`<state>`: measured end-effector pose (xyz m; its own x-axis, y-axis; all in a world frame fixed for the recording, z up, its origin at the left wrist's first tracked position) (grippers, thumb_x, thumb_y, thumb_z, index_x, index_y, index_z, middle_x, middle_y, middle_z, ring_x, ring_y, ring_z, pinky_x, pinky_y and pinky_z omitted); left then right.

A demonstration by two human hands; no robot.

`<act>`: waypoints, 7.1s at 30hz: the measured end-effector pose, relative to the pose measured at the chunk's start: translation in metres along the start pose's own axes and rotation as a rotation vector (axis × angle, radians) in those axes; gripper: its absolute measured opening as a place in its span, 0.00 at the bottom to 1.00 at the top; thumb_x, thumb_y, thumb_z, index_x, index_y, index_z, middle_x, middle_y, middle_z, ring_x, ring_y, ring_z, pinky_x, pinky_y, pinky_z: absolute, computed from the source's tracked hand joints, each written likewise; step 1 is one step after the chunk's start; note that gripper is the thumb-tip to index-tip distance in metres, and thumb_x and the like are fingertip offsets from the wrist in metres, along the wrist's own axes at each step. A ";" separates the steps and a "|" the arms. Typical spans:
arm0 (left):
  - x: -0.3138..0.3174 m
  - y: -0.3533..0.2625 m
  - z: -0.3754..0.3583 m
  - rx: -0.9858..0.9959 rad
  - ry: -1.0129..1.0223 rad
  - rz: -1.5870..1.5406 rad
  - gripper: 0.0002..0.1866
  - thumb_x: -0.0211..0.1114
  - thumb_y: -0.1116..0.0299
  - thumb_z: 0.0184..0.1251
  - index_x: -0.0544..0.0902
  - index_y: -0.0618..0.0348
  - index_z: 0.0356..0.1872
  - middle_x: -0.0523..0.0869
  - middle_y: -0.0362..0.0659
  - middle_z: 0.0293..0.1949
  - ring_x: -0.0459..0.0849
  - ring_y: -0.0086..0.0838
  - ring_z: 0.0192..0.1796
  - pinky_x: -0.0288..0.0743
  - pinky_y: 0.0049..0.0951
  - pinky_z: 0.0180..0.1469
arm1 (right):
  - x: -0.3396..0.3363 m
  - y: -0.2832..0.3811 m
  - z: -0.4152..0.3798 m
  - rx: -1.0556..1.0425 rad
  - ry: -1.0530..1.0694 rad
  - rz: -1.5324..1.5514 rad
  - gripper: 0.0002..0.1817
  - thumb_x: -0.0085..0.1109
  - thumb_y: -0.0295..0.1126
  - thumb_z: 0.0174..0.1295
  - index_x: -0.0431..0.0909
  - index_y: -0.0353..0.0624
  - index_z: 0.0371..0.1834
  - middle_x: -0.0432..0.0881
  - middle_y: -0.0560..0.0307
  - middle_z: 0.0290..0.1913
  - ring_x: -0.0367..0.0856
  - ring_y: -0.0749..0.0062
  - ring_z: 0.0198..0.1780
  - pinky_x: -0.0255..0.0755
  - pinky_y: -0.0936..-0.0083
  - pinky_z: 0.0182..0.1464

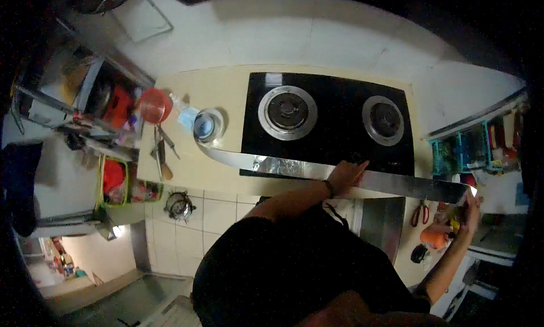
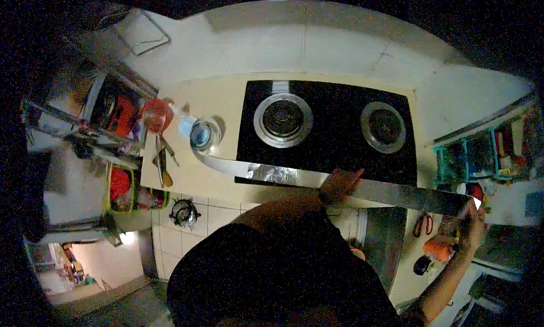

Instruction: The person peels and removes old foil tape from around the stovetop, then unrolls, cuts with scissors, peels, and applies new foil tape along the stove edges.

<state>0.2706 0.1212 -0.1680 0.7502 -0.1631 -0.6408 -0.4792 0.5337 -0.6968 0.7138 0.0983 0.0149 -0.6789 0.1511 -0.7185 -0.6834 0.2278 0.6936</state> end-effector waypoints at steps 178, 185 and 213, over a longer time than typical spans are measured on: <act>-0.169 0.152 -0.154 0.115 0.603 -0.565 0.16 0.71 0.72 0.44 0.78 0.60 0.37 0.81 0.45 0.35 0.81 0.33 0.40 0.73 0.29 0.43 | 0.535 0.274 -0.284 0.215 0.801 0.441 0.33 0.46 0.60 0.63 0.65 0.45 0.60 0.65 0.70 0.25 0.64 0.85 0.23 0.59 0.87 0.22; -0.177 0.143 -0.151 0.094 0.641 -0.514 0.15 0.71 0.71 0.44 0.78 0.61 0.35 0.81 0.46 0.34 0.81 0.34 0.39 0.73 0.29 0.42 | 0.533 0.278 -0.287 0.215 0.839 0.447 0.36 0.47 0.60 0.62 0.61 0.43 0.64 0.66 0.70 0.27 0.63 0.85 0.23 0.60 0.86 0.23; -0.170 0.148 -0.151 0.159 0.581 -0.504 0.16 0.70 0.70 0.43 0.78 0.59 0.36 0.81 0.46 0.34 0.81 0.38 0.39 0.73 0.31 0.40 | 0.527 0.274 -0.279 0.107 0.710 0.296 0.41 0.45 0.64 0.61 0.64 0.38 0.63 0.75 0.60 0.35 0.70 0.80 0.29 0.64 0.84 0.28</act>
<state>0.0029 0.1027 -0.2108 0.4802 -0.8016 -0.3562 -0.0410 0.3851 -0.9220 0.0939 -0.0277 -0.1590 -0.8633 -0.4240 -0.2735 -0.4413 0.3715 0.8168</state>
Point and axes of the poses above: each hand's wrist, its own z-axis towards the middle knuckle, its own x-axis out of the palm, y = z × x, the point moved 9 cm from there along z, towards the middle knuckle
